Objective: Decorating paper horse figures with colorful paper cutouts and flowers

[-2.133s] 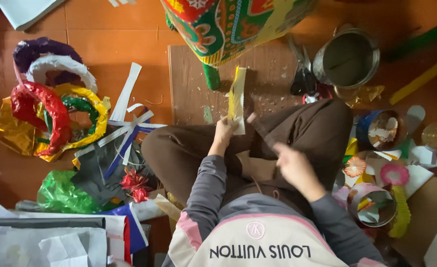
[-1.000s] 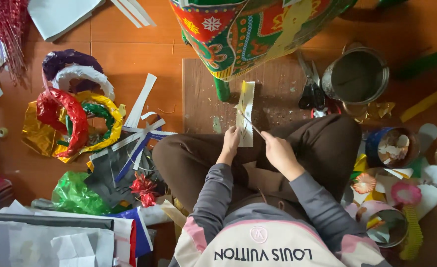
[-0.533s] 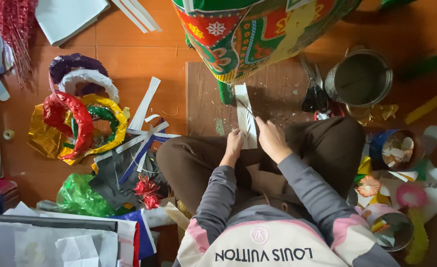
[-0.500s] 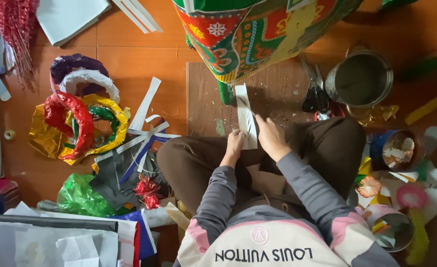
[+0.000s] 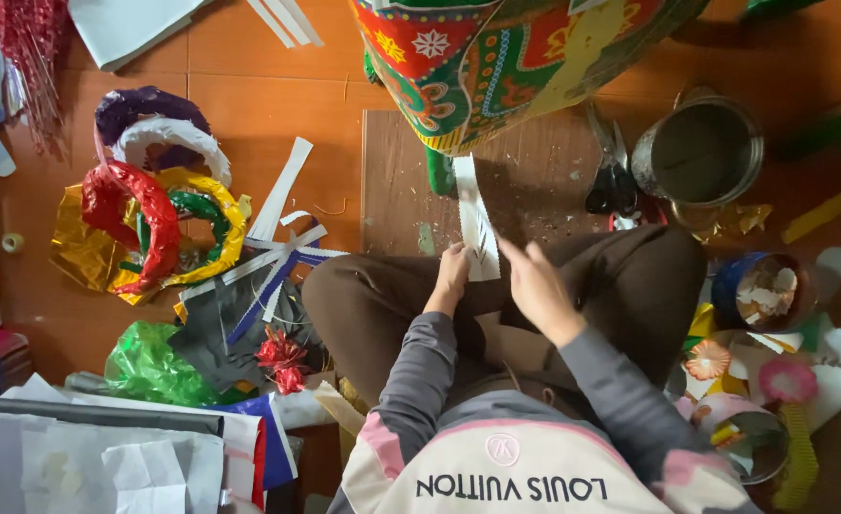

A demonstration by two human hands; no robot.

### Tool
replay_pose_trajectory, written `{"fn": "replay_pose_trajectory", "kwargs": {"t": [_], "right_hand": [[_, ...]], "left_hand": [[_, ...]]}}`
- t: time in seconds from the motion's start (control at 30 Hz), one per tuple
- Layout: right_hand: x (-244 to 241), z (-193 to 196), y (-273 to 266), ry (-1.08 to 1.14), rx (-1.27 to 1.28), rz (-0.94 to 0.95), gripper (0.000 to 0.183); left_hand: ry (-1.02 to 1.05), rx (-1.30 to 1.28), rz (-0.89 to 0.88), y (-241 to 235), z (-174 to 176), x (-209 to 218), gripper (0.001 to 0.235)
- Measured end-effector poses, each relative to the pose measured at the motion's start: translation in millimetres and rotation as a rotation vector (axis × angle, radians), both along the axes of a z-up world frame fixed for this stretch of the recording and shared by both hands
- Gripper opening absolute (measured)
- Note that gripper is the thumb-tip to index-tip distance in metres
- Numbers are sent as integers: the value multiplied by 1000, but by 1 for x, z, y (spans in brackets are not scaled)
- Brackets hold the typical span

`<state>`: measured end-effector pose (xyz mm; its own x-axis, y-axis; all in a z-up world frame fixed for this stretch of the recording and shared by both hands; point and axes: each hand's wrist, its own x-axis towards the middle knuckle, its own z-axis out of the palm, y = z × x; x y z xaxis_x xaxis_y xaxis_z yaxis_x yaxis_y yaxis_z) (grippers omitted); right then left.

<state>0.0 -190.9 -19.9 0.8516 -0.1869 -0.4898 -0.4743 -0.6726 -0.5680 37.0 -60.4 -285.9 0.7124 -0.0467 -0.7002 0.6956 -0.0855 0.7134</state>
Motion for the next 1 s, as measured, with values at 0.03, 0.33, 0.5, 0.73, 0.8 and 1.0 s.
{"fn": "replay_pose_trajectory", "kwargs": {"t": [0.03, 0.33, 0.5, 0.73, 0.8, 1.0], "right_hand": [[-10, -3, 2, 0, -2, 1, 47], [-17, -9, 8, -50, -120, 87, 51], [-60, -15, 3, 91, -97, 141, 48], [-102, 8, 2, 129, -191, 229, 55], [-113, 4, 2, 110, -182, 225, 55], [-125, -2, -11, 87, -142, 149, 49]], "left_hand": [[0, -2, 1, -2, 8, 2, 18], [62, -15, -2, -2, 35, 7, 17], [256, -254, 96, -5, 110, 23, 23], [413, -532, 174, -3, 69, 16, 36], [-493, -137, -425, -1, 101, -2, 37], [256, -378, 169, -6, 80, 15, 9]]}}
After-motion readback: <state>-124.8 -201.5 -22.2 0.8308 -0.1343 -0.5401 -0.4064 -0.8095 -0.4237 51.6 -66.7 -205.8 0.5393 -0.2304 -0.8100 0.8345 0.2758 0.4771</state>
